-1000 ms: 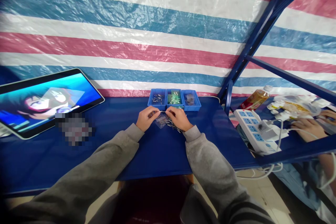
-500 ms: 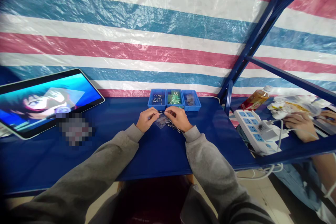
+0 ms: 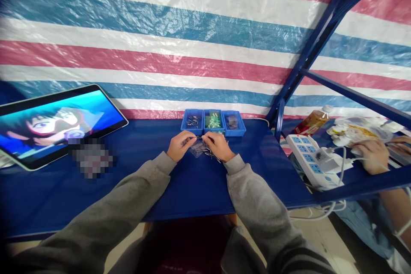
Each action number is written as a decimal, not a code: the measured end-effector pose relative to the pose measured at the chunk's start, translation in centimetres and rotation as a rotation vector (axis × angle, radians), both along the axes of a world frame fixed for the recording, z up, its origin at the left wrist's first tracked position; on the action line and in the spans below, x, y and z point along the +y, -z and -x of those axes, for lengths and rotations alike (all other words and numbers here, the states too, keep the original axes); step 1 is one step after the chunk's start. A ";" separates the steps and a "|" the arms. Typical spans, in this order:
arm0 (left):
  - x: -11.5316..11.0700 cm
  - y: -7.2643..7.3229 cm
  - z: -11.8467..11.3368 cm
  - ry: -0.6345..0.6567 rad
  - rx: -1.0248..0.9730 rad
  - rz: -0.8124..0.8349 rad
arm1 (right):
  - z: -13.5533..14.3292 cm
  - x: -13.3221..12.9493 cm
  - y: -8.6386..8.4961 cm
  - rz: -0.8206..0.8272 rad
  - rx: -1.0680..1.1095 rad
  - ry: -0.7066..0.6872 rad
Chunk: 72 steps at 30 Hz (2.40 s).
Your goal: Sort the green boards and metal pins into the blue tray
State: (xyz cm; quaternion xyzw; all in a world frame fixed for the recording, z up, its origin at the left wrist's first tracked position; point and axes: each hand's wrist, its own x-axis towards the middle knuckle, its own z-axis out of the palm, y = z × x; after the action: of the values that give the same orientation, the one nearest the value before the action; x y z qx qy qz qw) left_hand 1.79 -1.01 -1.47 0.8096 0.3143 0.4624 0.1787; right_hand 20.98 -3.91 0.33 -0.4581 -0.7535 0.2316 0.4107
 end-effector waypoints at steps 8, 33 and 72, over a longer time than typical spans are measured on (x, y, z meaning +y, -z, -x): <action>-0.3 -0.3 0.1 0.016 0.026 0.066 | -0.1 0.4 0.7 -0.048 0.050 0.000; 0.2 0.5 -0.2 0.022 -0.041 0.052 | 0.1 0.0 0.1 -0.021 0.034 -0.012; -0.1 0.1 0.0 -0.022 -0.023 0.065 | 0.0 0.2 0.5 -0.041 0.057 -0.025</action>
State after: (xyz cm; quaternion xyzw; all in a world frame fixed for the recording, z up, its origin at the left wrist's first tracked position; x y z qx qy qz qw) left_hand 1.77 -1.14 -1.53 0.7944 0.3358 0.4633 0.2036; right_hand 20.99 -3.70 -0.13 -0.4335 -0.7517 0.2342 0.4384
